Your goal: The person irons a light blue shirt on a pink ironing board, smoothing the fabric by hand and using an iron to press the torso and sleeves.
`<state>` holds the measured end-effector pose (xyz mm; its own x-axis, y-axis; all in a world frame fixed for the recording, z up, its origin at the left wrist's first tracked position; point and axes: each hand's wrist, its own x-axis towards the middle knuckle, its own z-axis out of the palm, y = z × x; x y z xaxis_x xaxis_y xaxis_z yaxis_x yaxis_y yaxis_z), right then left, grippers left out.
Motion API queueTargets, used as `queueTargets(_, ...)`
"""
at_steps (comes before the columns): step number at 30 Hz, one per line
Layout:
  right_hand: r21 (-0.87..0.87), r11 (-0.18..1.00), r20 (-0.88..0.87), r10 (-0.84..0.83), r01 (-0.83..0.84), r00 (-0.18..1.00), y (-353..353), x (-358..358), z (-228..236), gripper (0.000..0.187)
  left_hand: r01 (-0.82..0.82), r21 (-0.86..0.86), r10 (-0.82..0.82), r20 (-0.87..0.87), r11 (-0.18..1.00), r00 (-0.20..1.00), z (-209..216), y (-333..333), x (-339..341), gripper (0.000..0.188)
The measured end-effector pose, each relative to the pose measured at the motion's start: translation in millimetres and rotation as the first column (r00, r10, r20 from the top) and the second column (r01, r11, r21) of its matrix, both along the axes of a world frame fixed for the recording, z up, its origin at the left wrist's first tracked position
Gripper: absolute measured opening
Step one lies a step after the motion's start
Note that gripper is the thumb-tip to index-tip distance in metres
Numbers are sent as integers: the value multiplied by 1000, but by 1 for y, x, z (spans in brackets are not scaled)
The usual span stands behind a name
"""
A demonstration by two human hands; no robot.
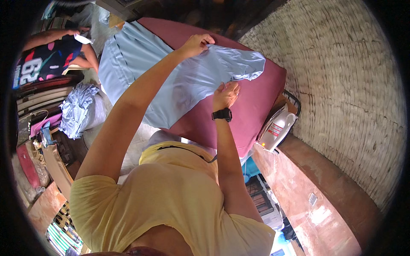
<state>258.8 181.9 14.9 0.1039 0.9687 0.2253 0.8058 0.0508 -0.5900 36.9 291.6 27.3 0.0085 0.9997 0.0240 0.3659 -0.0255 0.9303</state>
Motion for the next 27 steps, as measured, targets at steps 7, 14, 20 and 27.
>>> queueTargets(7, 183, 832, -129, 548, -523, 826, 24, -69, 13, 30, -41, -154, 6, -220, 987, 975, -22, 3, -37, 14)
queueTargets(14, 50, 878, 104, 469, -476, 877, 11, -72, -6, 46, 95, 152, -13, -468, 984, 883, 1, -25, -28, 14)
queueTargets(20, 64, 880, 241, 445, -471, 863, 7, -75, 15, 50, 21, 213, 86, -480, 977, 873, -5, -36, -39, 18)
queueTargets(27, 146, 833, -11, 541, -534, 841, 60, -81, -3, 42, -14, -33, -12, -668, 999, 744, 26, -64, -59, 21)
